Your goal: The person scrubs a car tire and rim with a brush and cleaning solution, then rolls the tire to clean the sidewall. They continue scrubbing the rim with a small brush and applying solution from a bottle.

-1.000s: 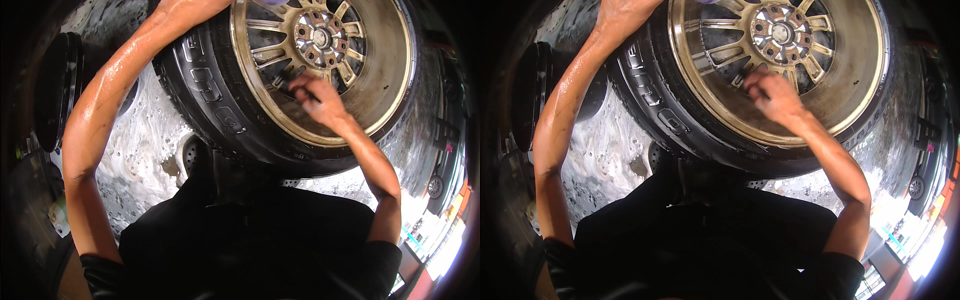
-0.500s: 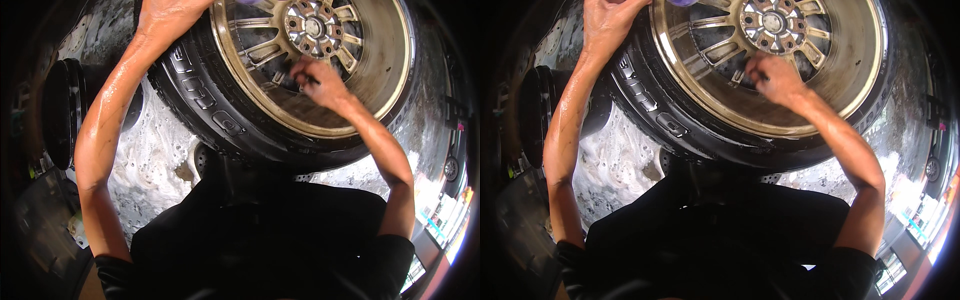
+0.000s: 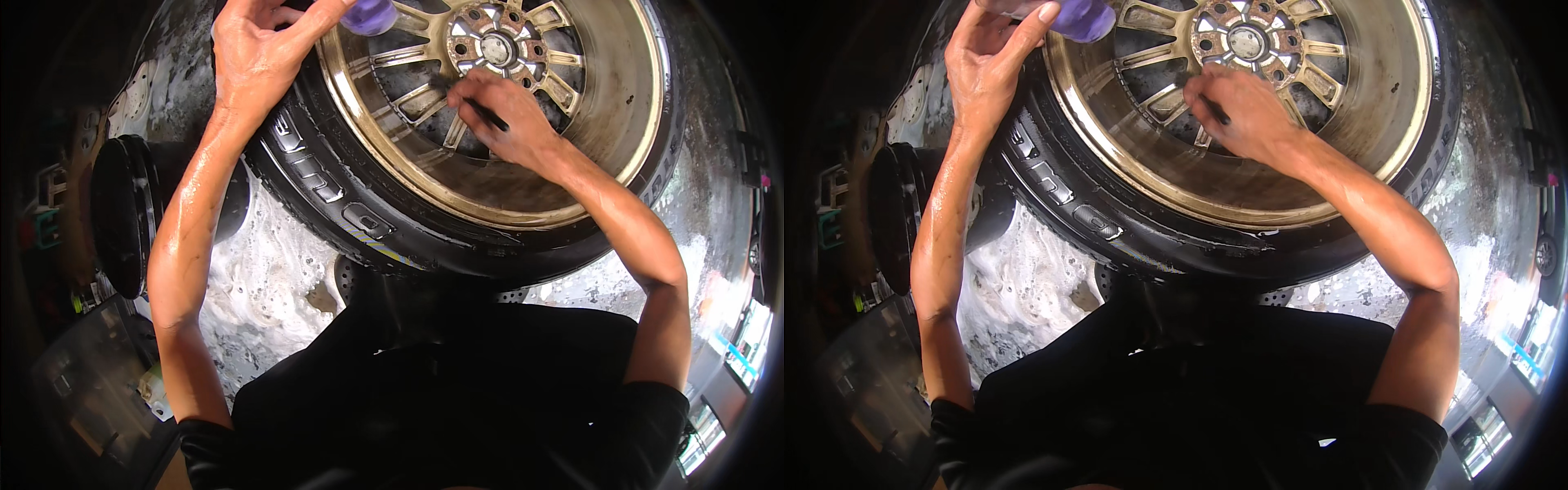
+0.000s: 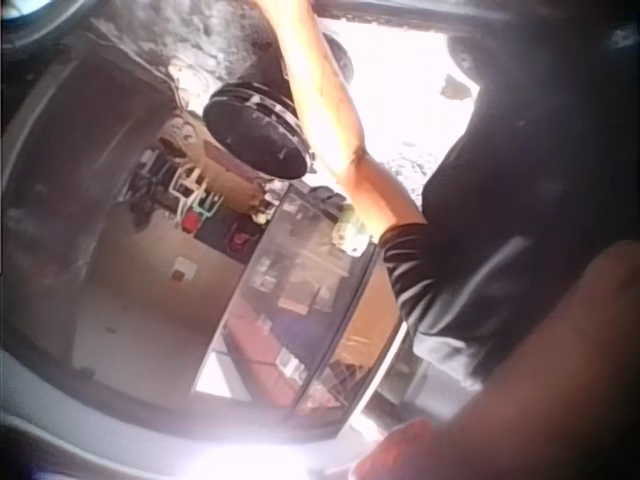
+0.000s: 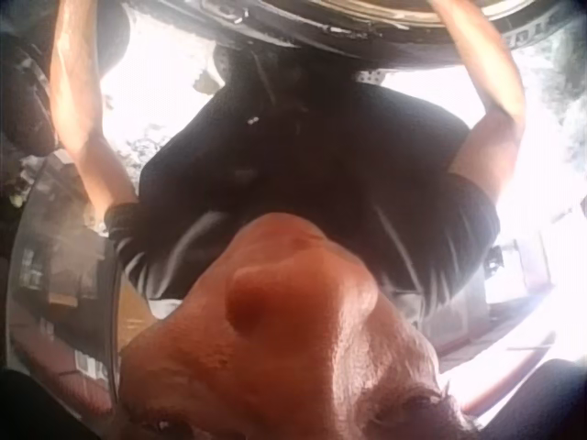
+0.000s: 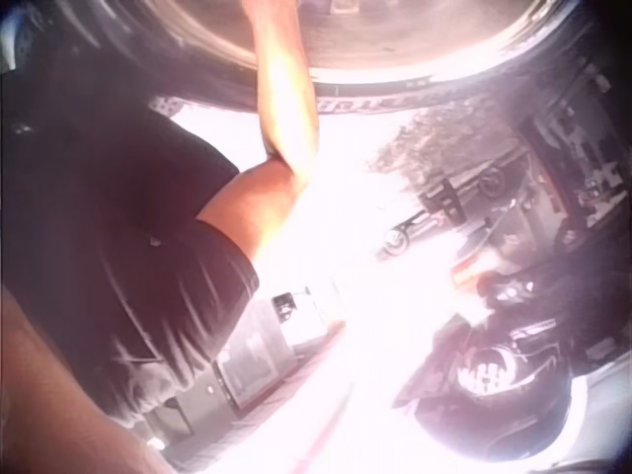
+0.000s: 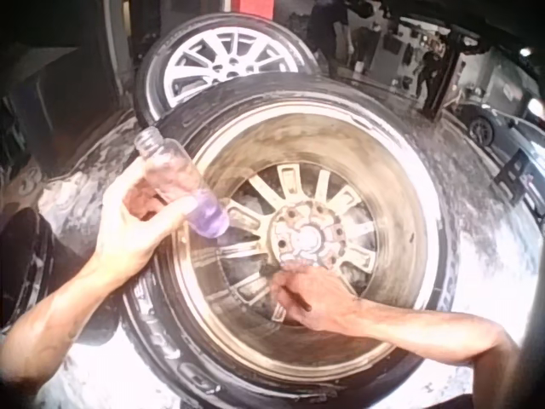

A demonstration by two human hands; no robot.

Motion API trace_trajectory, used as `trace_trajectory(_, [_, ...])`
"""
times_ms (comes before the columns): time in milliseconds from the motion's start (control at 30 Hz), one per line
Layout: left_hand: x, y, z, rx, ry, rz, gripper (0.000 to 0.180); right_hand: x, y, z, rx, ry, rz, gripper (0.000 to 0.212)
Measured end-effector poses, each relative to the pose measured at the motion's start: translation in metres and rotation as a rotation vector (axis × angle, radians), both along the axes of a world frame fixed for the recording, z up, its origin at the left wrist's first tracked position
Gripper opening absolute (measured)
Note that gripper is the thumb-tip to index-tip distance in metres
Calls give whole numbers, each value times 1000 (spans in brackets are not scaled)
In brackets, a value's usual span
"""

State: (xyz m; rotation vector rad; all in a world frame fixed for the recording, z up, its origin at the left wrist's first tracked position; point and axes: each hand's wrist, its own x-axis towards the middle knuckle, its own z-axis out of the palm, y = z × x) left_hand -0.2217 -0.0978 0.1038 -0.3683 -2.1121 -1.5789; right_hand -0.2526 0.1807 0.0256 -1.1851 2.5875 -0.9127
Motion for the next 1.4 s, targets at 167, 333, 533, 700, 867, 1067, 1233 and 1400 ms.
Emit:
trace_trajectory(167, [-5,4,-2,67,-2,-35,45,-11,-26,-55,52,-61,98,15])
trace_trajectory(333, [-3,2,-5,95,10,-32,44,-44,-34,-38,121,-194,34,21])
trace_trajectory(533, [-3,1,-6,132,0,-49,43,-55,-53,-48,99,-340,238,28])
trace_trajectory(700, [-7,-4,-6,118,-6,-67,43,-30,-42,-47,-58,-24,202,23])
trace_trajectory(867, [-5,1,-5,133,-5,-61,44,-54,-44,-33,194,-268,297,24])
trace_trajectory(1067, [2,2,4,59,-51,-38,45,-55,-44,-24,359,-478,261,24])
trace_trajectory(1233, [-5,1,-4,93,17,-64,44,-47,-37,-45,40,-403,235,28])
trace_trajectory(1400, [-6,0,-4,53,31,-61,44,-51,-37,-49,87,-250,227,28])
